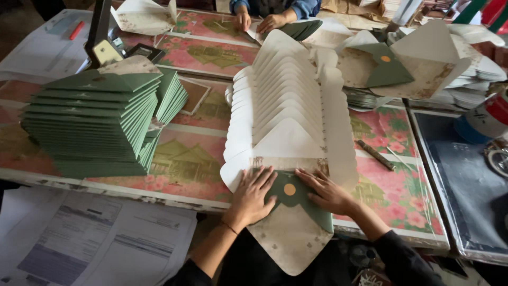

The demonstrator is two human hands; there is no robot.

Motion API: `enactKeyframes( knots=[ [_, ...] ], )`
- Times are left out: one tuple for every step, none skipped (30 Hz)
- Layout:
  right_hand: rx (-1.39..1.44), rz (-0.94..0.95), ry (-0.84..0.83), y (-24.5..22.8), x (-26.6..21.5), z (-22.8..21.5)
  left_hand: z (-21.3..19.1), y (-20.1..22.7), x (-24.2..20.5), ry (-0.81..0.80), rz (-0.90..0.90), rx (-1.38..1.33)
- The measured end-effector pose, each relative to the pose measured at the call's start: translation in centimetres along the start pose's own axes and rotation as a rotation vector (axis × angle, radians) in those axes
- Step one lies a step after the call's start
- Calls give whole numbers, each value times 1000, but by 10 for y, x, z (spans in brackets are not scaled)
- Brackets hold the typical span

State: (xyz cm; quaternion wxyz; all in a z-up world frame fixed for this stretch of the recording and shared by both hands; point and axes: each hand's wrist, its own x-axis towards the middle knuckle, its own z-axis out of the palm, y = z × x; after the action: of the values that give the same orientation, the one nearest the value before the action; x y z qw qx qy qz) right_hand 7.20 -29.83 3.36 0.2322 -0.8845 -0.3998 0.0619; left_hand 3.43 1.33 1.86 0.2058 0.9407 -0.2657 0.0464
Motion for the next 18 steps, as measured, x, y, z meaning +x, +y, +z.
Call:
enactKeyframes(
  knots=[
    [-1,4,3,0,0,5,2,8,6,-1,5,-1],
    [-137,16,22,0,1,10,3,16,12,89,-7,68],
    [-272,28,41,0,2,14,5,23,18,180,-18,135],
    [-274,27,42,1,1,19,12,25,26,182,-17,136],
    [-311,63,60,1,1,24,19,26,34,192,64,154],
    [-352,92,82,4,6,27,25,25,46,208,144,177],
    [-359,86,87,8,4,30,27,21,46,217,145,182],
    [-348,142,137,13,4,33,29,17,45,158,139,62],
    [-336,197,187,17,5,37,31,12,45,99,133,-58],
    [-341,192,190,16,4,44,24,14,42,106,133,-54],
    [-441,215,251,15,4,51,17,15,39,201,198,-71],
    [-548,236,314,18,5,54,11,16,39,302,266,-86],
    [-559,228,320,12,7,57,12,15,43,316,269,-81],
    [-551,332,297,1,5,66,14,15,42,270,218,-93],
    [-541,436,273,-8,4,75,17,15,41,225,166,-104],
    [-539,439,269,-19,2,83,17,16,41,221,165,-108],
    [-543,378,260,-30,1,91,18,17,41,243,170,-74],
    [-547,315,254,-41,2,98,17,16,41,266,176,-37]
  ],
)
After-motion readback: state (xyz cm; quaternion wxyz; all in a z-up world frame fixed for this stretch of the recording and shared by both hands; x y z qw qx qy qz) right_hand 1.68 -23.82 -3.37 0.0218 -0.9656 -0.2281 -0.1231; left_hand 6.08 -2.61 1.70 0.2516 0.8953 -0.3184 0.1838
